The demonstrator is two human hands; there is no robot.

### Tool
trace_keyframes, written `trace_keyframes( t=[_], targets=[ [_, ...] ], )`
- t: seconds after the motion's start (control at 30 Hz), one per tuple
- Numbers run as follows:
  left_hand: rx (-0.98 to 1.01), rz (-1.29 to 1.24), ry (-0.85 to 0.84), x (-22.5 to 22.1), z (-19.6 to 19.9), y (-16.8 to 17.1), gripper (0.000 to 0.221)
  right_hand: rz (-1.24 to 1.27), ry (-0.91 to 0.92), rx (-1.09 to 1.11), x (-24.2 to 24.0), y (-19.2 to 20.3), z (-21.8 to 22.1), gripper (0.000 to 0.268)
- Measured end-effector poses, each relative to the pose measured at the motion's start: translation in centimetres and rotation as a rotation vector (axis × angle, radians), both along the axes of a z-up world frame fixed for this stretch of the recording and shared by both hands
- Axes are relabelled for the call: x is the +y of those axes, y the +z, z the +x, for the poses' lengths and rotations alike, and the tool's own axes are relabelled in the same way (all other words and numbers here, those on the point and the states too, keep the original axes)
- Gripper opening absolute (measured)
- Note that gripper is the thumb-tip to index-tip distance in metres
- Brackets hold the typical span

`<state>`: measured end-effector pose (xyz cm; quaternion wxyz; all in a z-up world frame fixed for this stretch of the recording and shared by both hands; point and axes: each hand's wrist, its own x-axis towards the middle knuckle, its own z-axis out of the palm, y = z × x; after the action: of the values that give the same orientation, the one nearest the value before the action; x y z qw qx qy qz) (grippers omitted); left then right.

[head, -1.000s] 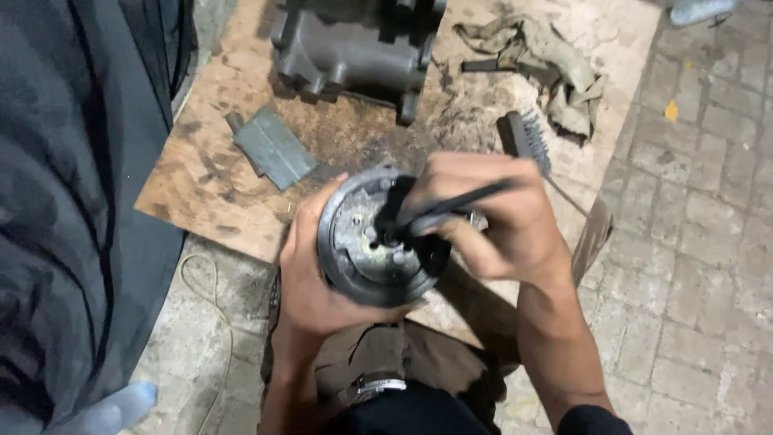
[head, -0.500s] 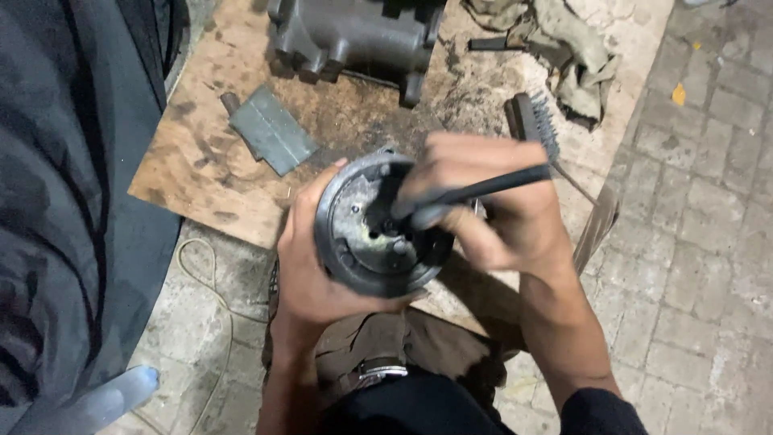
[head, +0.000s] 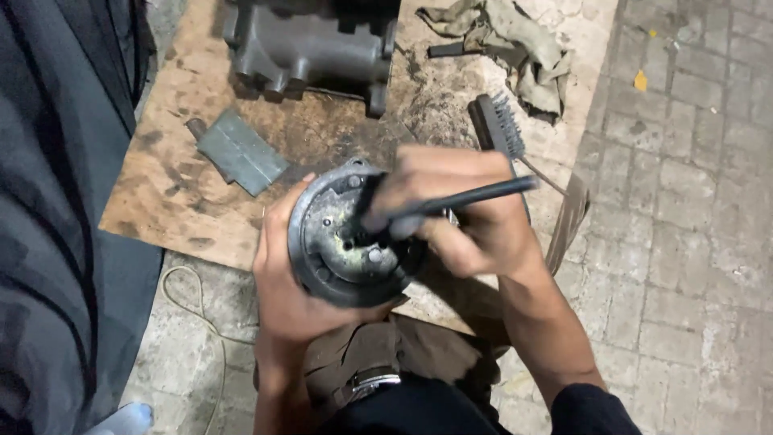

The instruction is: Cleaning a clutch assembly using sandpaper, a wire brush, and a scraping tool to remove grime and rust.

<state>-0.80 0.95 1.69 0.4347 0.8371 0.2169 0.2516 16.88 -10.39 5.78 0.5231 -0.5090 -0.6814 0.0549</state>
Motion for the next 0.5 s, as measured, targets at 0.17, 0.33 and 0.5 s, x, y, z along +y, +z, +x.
trace_keyframes(
  t=[0.17,0.33,0.5],
  targets=[
    [0.002,0.035,-0.001,0.1,-0.4,-0.7,0.125,-0.037,-0.019,-0.019,-0.3,-1.6,0.2,0.027],
    [0.023,0.019,0.005,-0.1,-0.2,0.1,0.124,0.05,-0.02,0.08,0.8,-1.1,-0.6,0.024],
    [0.005,0.033,-0.017,0.1,0.1,-0.1,0.124,-0.011,-0.025,-0.014,0.4,0.6,-0.5,0.045]
  ],
)
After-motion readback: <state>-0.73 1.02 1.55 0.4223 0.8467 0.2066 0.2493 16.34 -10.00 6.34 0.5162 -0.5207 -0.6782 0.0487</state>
